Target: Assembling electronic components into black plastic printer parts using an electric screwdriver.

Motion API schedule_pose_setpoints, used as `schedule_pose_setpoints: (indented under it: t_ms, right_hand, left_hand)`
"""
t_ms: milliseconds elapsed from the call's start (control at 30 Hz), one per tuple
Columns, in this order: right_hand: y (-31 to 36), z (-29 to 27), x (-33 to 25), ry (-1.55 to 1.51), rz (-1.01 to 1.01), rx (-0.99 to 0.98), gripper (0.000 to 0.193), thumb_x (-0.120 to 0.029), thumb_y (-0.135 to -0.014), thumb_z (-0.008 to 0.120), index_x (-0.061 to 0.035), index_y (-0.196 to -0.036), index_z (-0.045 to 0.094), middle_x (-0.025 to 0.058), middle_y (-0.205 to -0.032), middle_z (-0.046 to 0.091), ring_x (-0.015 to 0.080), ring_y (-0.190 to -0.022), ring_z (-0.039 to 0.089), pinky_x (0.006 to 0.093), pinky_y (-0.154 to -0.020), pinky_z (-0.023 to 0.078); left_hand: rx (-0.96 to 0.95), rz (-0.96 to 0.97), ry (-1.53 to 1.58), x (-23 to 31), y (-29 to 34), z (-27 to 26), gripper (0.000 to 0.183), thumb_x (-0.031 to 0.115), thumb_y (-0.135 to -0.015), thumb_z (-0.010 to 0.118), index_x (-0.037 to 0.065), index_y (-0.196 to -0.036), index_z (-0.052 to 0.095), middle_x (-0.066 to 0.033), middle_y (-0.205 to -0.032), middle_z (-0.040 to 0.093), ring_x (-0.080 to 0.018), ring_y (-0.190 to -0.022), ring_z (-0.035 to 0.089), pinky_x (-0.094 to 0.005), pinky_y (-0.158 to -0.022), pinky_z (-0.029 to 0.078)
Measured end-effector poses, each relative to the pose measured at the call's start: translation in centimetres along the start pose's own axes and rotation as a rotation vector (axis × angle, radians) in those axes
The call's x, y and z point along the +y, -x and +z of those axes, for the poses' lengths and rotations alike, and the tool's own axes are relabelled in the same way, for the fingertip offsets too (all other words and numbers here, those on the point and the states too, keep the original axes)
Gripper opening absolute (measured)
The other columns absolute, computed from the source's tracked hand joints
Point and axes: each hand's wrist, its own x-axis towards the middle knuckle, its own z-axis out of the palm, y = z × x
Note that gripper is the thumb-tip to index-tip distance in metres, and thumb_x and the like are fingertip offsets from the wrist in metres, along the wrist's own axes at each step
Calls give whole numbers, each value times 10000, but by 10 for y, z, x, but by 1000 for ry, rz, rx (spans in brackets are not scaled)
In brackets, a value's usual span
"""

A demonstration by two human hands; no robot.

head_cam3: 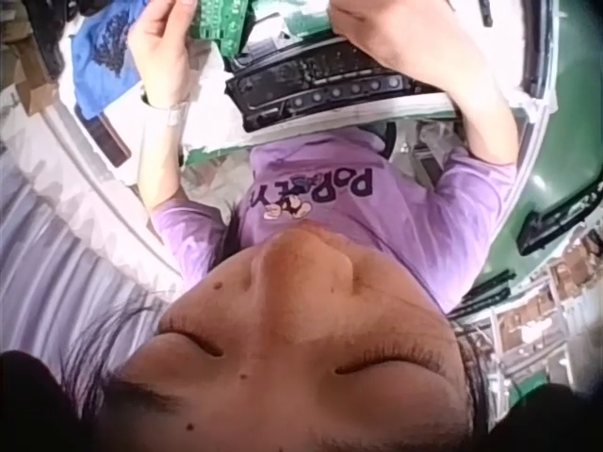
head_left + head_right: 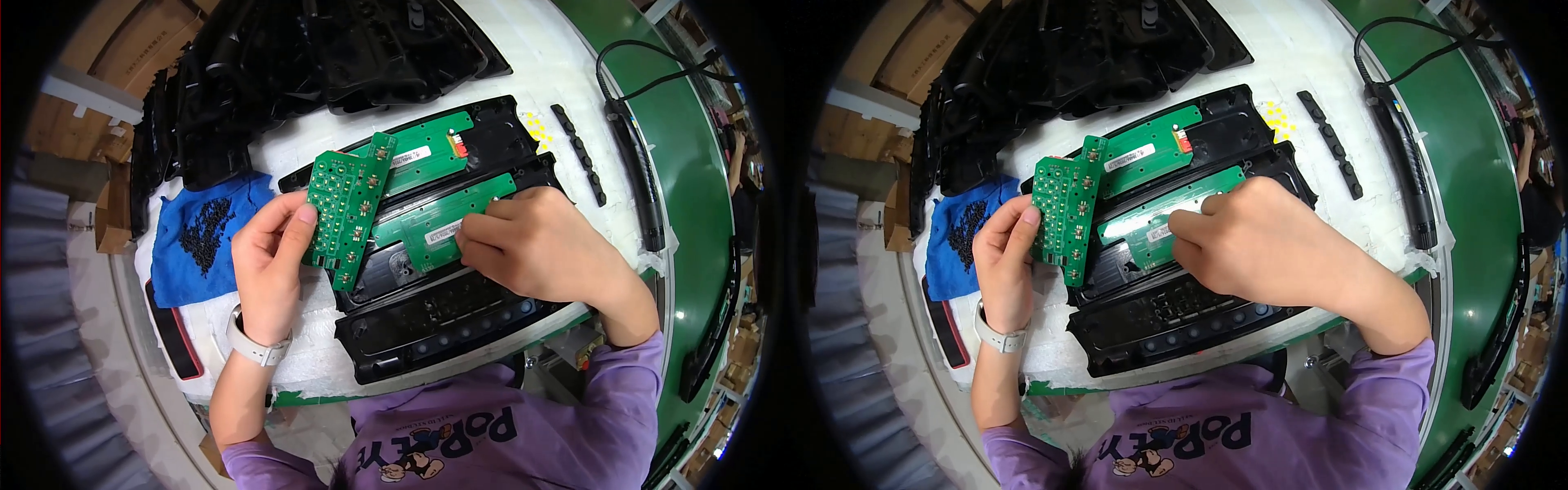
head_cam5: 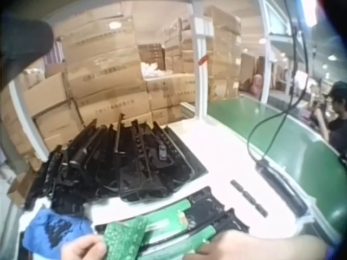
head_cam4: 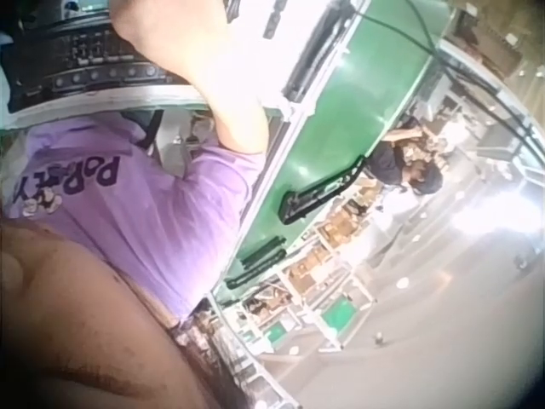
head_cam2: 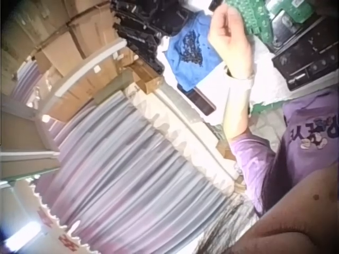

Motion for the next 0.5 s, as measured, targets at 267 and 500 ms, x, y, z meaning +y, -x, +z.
schedule_pose_setpoints:
  t_ms: [267, 500]
  right_hand:
    - [5, 3, 5, -27, 17, 1, 194, -96, -714, 596, 7, -873, 641, 56, -584, 509, 190, -476, 529, 317, -374, 369]
    - [4, -3, 1, 38, 43, -128, 305, -76, -642, 671, -16, -940, 645, 23, -526, 448, 170, -440, 483, 301, -379, 366]
  left_hand:
    - [4, 1, -24, 2, 0, 2, 174, 87, -889, 548, -29, -1006, 604, 20, -829, 591, -16, -728, 477, -152, -643, 373]
    - [3, 3, -28, 1, -2, 4, 179, 99, -894, 542, -29, -1005, 602, 18, -825, 590, -14, -719, 478, -149, -634, 371]
